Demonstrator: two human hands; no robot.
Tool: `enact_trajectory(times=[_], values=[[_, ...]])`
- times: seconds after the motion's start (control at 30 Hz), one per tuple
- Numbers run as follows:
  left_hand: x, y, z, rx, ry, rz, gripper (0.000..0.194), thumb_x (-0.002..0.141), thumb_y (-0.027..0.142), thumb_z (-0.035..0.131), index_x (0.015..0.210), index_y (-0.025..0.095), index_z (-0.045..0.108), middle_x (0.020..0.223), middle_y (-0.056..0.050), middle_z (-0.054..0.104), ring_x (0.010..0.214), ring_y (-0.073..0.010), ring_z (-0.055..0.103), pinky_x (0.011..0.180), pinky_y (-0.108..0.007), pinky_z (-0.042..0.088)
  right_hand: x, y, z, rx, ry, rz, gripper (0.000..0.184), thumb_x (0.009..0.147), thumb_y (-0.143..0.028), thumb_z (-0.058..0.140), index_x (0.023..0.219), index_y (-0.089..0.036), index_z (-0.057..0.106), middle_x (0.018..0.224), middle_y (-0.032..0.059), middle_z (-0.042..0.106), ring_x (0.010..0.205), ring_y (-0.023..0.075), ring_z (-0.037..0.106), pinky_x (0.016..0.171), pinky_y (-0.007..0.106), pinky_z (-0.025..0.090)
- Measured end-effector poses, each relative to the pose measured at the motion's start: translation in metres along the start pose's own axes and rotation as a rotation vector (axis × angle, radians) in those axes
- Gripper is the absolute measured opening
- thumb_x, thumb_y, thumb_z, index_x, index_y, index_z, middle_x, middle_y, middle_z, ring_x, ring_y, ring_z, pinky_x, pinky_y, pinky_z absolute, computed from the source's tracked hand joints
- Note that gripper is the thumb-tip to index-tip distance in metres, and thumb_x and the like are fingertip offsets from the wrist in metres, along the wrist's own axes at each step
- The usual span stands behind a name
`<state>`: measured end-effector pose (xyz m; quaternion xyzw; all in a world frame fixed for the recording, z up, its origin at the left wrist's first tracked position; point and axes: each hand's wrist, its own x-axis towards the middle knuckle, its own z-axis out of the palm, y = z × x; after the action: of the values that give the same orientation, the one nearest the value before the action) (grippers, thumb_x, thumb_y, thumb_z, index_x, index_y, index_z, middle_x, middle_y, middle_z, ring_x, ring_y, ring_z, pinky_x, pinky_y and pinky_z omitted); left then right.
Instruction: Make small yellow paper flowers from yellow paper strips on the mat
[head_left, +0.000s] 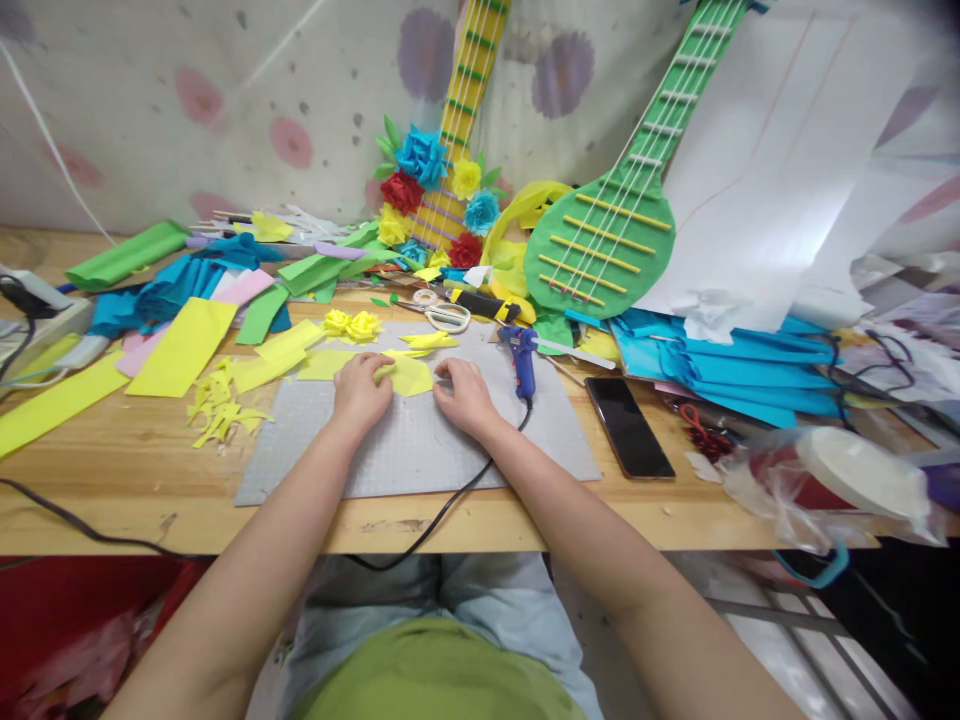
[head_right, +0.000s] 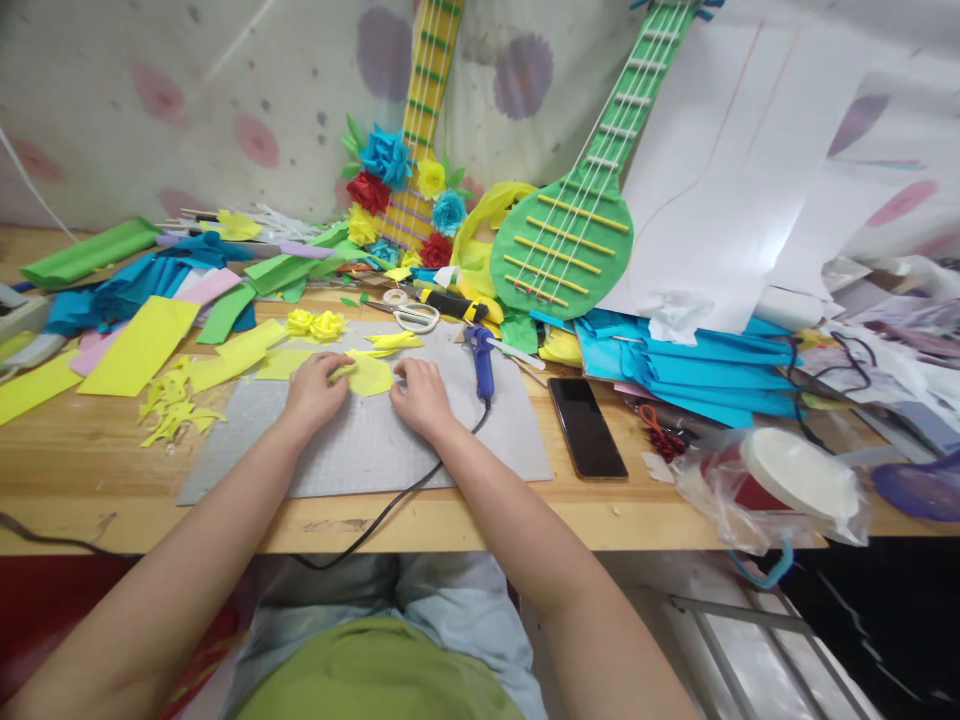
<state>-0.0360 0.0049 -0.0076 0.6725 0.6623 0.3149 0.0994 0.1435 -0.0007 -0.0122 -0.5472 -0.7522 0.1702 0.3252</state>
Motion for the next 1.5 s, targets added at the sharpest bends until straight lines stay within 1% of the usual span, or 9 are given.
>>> enact_trajectory(times=[0.2,0.47,0.57,0.67,0.87,0.97,1.03,1.17,1.5], values=[[-0.002,0.003,0.002,-0.044,-0.054,-0.033,0.037,0.067,0.006,0.043,0.097,0.021,0.062,0.098,-0.004,0.058,0.074,-0.0146,0.056,0.077,-0.029,0.046,-0.001,-0.002,0.000,0.000,-0.027,0.039,0.020,0.071,-0.017,0.049,0.091,-0.018,0.050,0.093,0.0057,0.058,0.092,0.0188,0.047,0.083,0.033,0.040],[0.003,0.002,0.002,0.023,-0.048,0.151,0.037,0.064,0.004,0.046,0.092,0.021,0.064,0.110,-0.006,0.058,0.108,-0.0217,0.048,0.098,-0.035,0.035,0.000,0.000,-0.001,0.030,-0.010,0.052,0.019,0.071,-0.015,0.049,0.089,-0.019,0.049,0.092,0.0048,0.057,0.091,0.0187,0.048,0.083,0.033,0.040],[0.013,-0.004,0.007,-0.027,-0.068,0.069,0.031,0.072,0.018,0.048,0.099,0.019,0.062,0.104,-0.007,0.061,0.097,-0.0202,0.054,0.091,-0.034,0.040,0.001,0.000,-0.001,0.067,0.027,0.062,0.018,0.071,-0.014,0.046,0.088,-0.019,0.048,0.091,0.0043,0.057,0.088,0.0175,0.049,0.082,0.032,0.040],[0.021,-0.005,0.008,-0.033,-0.107,0.021,0.032,0.071,0.032,0.054,0.099,0.017,0.061,0.093,-0.006,0.063,0.084,-0.0193,0.056,0.081,-0.033,0.043,0.002,0.003,-0.001,0.111,0.056,0.057,0.020,0.070,-0.012,0.044,0.088,-0.019,0.047,0.089,0.0034,0.057,0.085,0.0160,0.050,0.081,0.032,0.041],[0.015,0.002,0.002,-0.141,-0.237,0.051,0.025,0.068,0.026,0.054,0.092,0.020,0.059,0.071,0.001,0.058,0.065,-0.0137,0.053,0.063,-0.027,0.043,0.004,0.006,-0.001,0.146,0.060,0.090,0.024,0.068,-0.011,0.043,0.090,-0.018,0.048,0.089,0.0032,0.056,0.079,0.0145,0.051,0.076,0.030,0.042],[0.006,0.007,-0.001,-0.254,-0.173,0.007,0.020,0.069,0.023,0.052,0.089,0.020,0.056,0.067,0.003,0.053,0.059,-0.0111,0.052,0.057,-0.024,0.042,0.001,0.003,-0.006,0.088,0.114,0.051,0.026,0.069,-0.012,0.042,0.093,-0.018,0.049,0.093,0.0051,0.056,0.086,0.0165,0.050,0.080,0.032,0.042],[0.000,0.010,0.000,-0.361,-0.092,-0.062,0.018,0.070,0.025,0.051,0.088,0.021,0.052,0.068,0.003,0.051,0.057,-0.0101,0.053,0.052,-0.022,0.042,-0.002,-0.001,-0.009,0.025,0.128,-0.049,0.029,0.070,-0.015,0.045,0.098,-0.017,0.050,0.099,0.0074,0.055,0.096,0.0190,0.047,0.087,0.035,0.039],[-0.008,0.016,0.008,-0.623,-0.060,-0.169,0.021,0.070,0.029,0.054,0.087,0.021,0.045,0.073,0.004,0.047,0.056,-0.0099,0.058,0.041,-0.019,0.043,-0.008,-0.008,-0.009,-0.072,-0.018,-0.290,0.040,0.069,-0.018,0.053,0.109,-0.018,0.051,0.114,0.0104,0.049,0.110,0.0227,0.039,0.095,0.037,0.034],[-0.006,0.016,0.021,-0.823,-0.049,-0.249,0.029,0.064,0.033,0.060,0.081,0.020,0.041,0.078,0.005,0.044,0.052,-0.0052,0.053,0.047,-0.024,0.052,-0.006,-0.004,-0.010,-0.141,-0.046,-0.265,0.037,0.069,-0.007,0.048,0.103,-0.020,0.056,0.112,0.0087,0.050,0.107,0.0225,0.038,0.092,0.037,0.034]])
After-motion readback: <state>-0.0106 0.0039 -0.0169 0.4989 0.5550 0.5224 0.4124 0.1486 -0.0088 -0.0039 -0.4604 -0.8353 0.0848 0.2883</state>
